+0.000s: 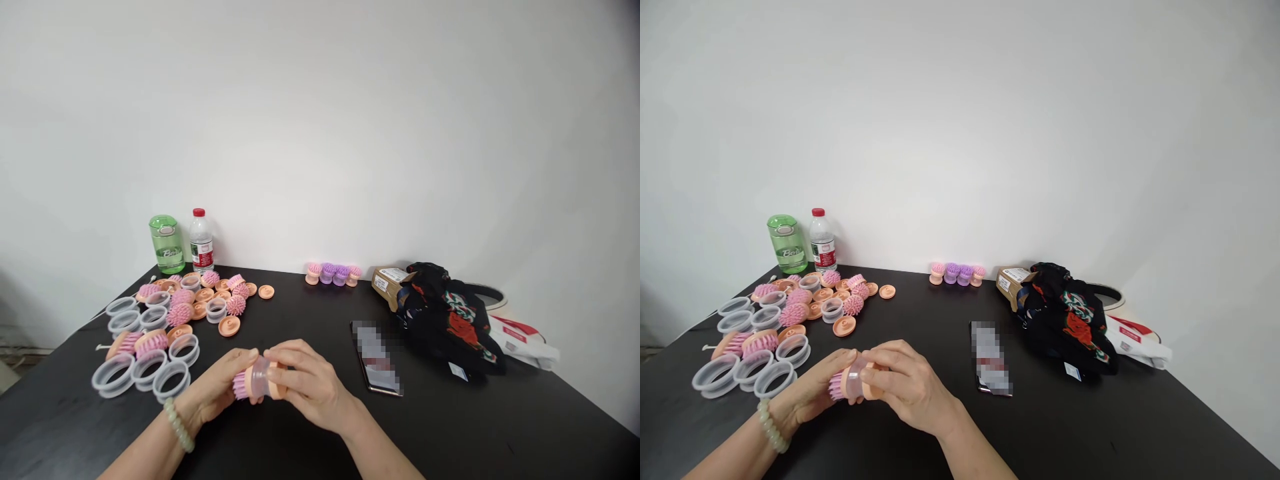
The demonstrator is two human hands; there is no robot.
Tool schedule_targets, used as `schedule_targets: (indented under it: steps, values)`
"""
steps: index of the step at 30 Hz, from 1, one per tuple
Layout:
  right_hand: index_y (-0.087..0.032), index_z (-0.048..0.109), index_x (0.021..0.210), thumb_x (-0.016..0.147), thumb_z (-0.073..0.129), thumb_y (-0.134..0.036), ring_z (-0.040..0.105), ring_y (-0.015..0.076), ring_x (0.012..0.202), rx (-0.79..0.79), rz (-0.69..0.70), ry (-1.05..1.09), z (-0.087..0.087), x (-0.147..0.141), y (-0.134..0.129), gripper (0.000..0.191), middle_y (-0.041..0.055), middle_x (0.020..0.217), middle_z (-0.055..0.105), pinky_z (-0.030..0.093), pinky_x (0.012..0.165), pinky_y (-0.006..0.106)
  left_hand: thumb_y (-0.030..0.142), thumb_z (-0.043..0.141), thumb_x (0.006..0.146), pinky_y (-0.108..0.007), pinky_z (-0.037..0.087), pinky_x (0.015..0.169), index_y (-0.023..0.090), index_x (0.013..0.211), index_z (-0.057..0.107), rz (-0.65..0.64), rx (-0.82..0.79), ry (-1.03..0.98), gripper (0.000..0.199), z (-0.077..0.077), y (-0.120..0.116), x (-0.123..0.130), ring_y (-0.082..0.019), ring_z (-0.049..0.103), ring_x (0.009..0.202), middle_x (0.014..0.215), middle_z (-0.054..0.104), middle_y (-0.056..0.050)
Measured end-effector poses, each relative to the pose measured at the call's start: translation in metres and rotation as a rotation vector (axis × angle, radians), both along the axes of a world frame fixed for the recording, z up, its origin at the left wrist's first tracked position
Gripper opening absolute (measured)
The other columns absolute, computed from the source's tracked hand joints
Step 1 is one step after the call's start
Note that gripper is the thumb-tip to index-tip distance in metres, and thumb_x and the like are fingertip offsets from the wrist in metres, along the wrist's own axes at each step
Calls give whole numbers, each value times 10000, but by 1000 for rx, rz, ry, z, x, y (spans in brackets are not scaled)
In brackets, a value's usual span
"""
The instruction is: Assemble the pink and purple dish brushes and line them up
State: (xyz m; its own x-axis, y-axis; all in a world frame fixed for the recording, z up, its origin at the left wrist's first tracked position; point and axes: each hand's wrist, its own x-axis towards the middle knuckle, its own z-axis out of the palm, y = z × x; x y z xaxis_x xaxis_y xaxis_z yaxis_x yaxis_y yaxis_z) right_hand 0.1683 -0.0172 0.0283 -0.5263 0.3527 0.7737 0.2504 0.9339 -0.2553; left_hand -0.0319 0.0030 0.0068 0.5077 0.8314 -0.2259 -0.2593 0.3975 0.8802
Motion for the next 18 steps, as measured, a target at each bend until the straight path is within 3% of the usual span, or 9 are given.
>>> schedule_targets:
  steps: [5, 8, 12, 14, 18]
  values:
    - [-250, 503, 1335, 936, 559, -119, 637, 224, 1090, 6, -34, 7, -5, 2, 4, 424, 134, 1214, 665, 566, 878, 414, 617, 828, 565, -264, 422, 577, 130, 635, 663, 23, 34, 12, 518, 1, 1, 0, -137, 540, 559, 584, 607, -13]
    - [-201, 521, 1308, 881, 686, -352, 669, 240, 996, -1, -91, 7, -10, 3, 5, 482, 150, 1143, 689, 569, 845, 392, 612, 821, 582, -253, 388, 591, 135, 642, 656, 20, 90, 27, 508, 1, 2, -1, -127, 502, 590, 611, 577, -3]
    - [-168, 567, 1168, 821, 642, -619, 667, 198, 692, -56, -241, 40, -18, 0, 4, 574, 68, 822, 701, 557, 670, 326, 566, 800, 644, -240, 327, 581, 129, 725, 654, -53, 188, 42, 468, -1, 4, -2, -110, 436, 604, 651, 534, 10]
    - [-176, 587, 1032, 858, 568, -648, 610, 161, 573, -139, -309, 44, -20, -2, 4, 504, 20, 703, 648, 514, 580, 287, 551, 805, 642, -234, 308, 575, 127, 780, 646, -82, 259, 64, 473, -1, 4, -2, -106, 423, 610, 669, 532, 13]
    - [-209, 531, 800, 886, 522, -598, 530, 120, 517, -430, -376, 71, -23, -7, 4, 398, -29, 627, 551, 443, 506, 238, 460, 840, 625, -224, 313, 586, 152, 866, 617, -48, 395, 148, 450, 0, 6, 0, -111, 436, 652, 730, 547, 22]
